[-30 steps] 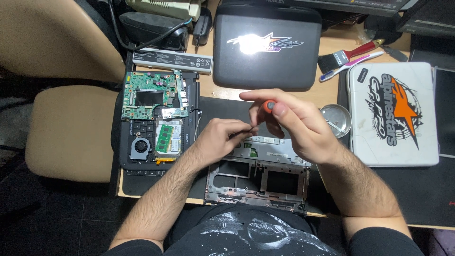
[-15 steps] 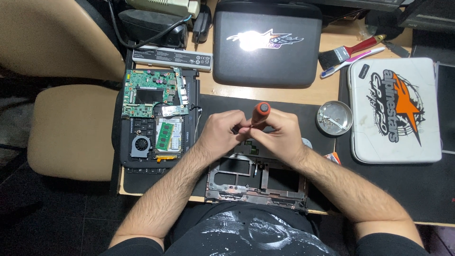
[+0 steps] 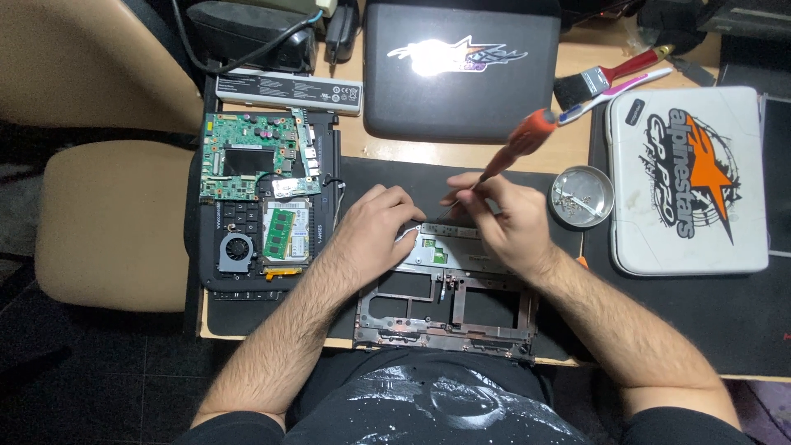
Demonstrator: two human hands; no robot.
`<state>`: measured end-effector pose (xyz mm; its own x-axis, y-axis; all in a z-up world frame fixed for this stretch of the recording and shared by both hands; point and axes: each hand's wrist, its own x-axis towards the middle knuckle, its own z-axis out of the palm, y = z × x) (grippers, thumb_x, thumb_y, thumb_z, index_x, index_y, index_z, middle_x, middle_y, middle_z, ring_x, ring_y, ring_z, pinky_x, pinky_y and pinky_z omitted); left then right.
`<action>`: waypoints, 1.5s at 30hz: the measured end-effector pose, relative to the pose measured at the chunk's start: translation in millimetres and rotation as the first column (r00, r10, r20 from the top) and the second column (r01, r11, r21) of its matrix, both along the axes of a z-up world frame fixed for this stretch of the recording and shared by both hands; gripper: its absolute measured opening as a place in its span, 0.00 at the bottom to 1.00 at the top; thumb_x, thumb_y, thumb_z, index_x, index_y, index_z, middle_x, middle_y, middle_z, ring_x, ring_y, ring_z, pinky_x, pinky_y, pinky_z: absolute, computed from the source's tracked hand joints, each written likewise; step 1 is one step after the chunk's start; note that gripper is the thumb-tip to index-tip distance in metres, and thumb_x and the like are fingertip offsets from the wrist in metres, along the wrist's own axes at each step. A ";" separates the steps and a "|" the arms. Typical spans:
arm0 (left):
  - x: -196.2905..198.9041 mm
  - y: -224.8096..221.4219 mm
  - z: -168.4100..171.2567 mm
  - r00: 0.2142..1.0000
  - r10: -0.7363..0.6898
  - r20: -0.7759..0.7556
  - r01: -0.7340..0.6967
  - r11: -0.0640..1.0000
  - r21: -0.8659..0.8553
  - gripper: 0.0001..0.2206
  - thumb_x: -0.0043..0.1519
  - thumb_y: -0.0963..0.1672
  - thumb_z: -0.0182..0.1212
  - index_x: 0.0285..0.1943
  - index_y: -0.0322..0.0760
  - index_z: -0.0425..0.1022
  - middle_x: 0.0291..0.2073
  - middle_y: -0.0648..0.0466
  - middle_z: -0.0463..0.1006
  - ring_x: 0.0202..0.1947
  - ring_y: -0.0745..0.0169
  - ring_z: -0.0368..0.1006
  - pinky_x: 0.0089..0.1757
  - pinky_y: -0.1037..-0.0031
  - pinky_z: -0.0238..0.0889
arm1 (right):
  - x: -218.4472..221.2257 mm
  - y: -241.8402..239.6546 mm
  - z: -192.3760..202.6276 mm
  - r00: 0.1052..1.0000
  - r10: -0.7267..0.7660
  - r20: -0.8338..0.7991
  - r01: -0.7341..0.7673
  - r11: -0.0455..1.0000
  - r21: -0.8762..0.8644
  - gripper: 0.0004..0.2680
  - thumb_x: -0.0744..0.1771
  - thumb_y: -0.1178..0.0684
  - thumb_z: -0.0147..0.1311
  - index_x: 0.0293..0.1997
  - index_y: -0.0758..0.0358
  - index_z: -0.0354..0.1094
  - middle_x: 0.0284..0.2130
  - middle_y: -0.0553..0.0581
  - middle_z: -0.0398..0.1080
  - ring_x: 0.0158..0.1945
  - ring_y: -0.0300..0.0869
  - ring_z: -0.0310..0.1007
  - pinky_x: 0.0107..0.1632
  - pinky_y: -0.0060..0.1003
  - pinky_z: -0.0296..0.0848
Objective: Assembling laptop components onto a new base, including aligning the palmrest and securing it with screws.
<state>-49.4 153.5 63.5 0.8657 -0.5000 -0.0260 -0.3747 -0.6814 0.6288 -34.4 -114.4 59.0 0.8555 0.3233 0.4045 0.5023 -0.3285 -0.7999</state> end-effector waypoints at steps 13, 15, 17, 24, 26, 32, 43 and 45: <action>25.1 -86.6 -22.3 0.994 0.017 0.106 -0.006 0.994 -0.107 0.09 0.75 0.46 0.75 0.59 0.38 0.89 0.46 0.50 0.85 0.51 0.51 0.86 0.54 0.60 0.83 | -3.0 -51.4 -7.8 0.987 -0.156 -0.036 0.160 0.944 0.288 0.08 0.82 0.58 0.49 0.62 0.76 0.71 0.40 0.71 0.86 0.38 0.50 0.91 0.45 0.44 0.91; 32.7 -98.5 -30.6 0.991 0.012 0.130 -0.003 0.998 -0.066 0.05 0.75 0.44 0.74 0.54 0.41 0.90 0.42 0.54 0.85 0.48 0.55 0.87 0.52 0.63 0.84 | -3.4 -59.7 -7.5 0.982 -0.185 -0.027 0.184 0.931 0.316 0.07 0.82 0.58 0.50 0.61 0.75 0.72 0.41 0.71 0.86 0.38 0.50 0.90 0.45 0.42 0.90; 37.6 -111.1 -22.1 0.988 -0.018 0.152 0.017 1.000 0.009 0.04 0.75 0.44 0.74 0.53 0.42 0.91 0.40 0.55 0.85 0.46 0.58 0.86 0.49 0.66 0.83 | -3.9 -76.9 -8.9 0.975 -0.222 -0.019 0.217 0.926 0.310 0.08 0.83 0.58 0.51 0.62 0.76 0.72 0.40 0.71 0.86 0.38 0.49 0.89 0.45 0.42 0.90; 55.7 -136.5 -42.6 0.954 -0.088 0.287 0.026 0.977 0.213 0.05 0.70 0.45 0.80 0.47 0.41 0.93 0.39 0.53 0.82 0.44 0.57 0.83 0.47 0.66 0.82 | -47.2 -135.6 36.4 0.939 -0.336 0.075 0.344 0.917 -0.201 0.07 0.82 0.58 0.60 0.55 0.72 0.81 0.30 0.66 0.84 0.27 0.51 0.85 0.32 0.45 0.81; 56.0 -130.7 -35.4 0.960 -0.147 0.239 0.073 0.953 0.293 0.10 0.71 0.49 0.80 0.51 0.41 0.92 0.45 0.51 0.84 0.49 0.53 0.82 0.50 0.59 0.82 | -75.0 -164.7 30.9 0.944 -0.311 0.113 0.330 0.861 -0.388 0.05 0.80 0.58 0.63 0.59 0.71 0.80 0.40 0.64 0.86 0.36 0.52 0.86 0.42 0.48 0.81; 25.0 -56.9 23.8 0.970 -0.113 0.213 0.069 0.976 0.204 0.10 0.73 0.44 0.78 0.61 0.38 0.92 0.52 0.49 0.90 0.52 0.46 0.81 0.55 0.52 0.80 | -155.1 -218.6 30.5 0.956 -0.291 0.041 0.200 0.541 -0.817 0.09 0.77 0.51 0.64 0.67 0.54 0.81 0.41 0.54 0.81 0.41 0.51 0.86 0.49 0.52 0.83; -15.4 -22.4 -7.0 0.969 -0.143 0.201 0.058 0.924 0.379 0.18 0.72 0.52 0.79 0.67 0.45 0.89 0.58 0.50 0.84 0.57 0.47 0.78 0.51 0.49 0.76 | -184.7 -233.9 -12.9 0.915 -0.382 0.130 0.302 0.435 -0.848 0.05 0.76 0.50 0.73 0.59 0.53 0.85 0.46 0.48 0.85 0.47 0.44 0.87 0.50 0.44 0.83; -14.9 -23.3 -15.4 0.953 -0.155 0.261 0.056 0.934 0.352 0.13 0.72 0.49 0.80 0.60 0.44 0.88 0.54 0.53 0.83 0.52 0.46 0.77 0.46 0.50 0.72 | -185.4 -233.7 -16.8 0.892 -0.391 0.224 0.373 0.362 -0.854 0.05 0.77 0.49 0.75 0.57 0.51 0.84 0.48 0.46 0.84 0.49 0.42 0.86 0.50 0.43 0.84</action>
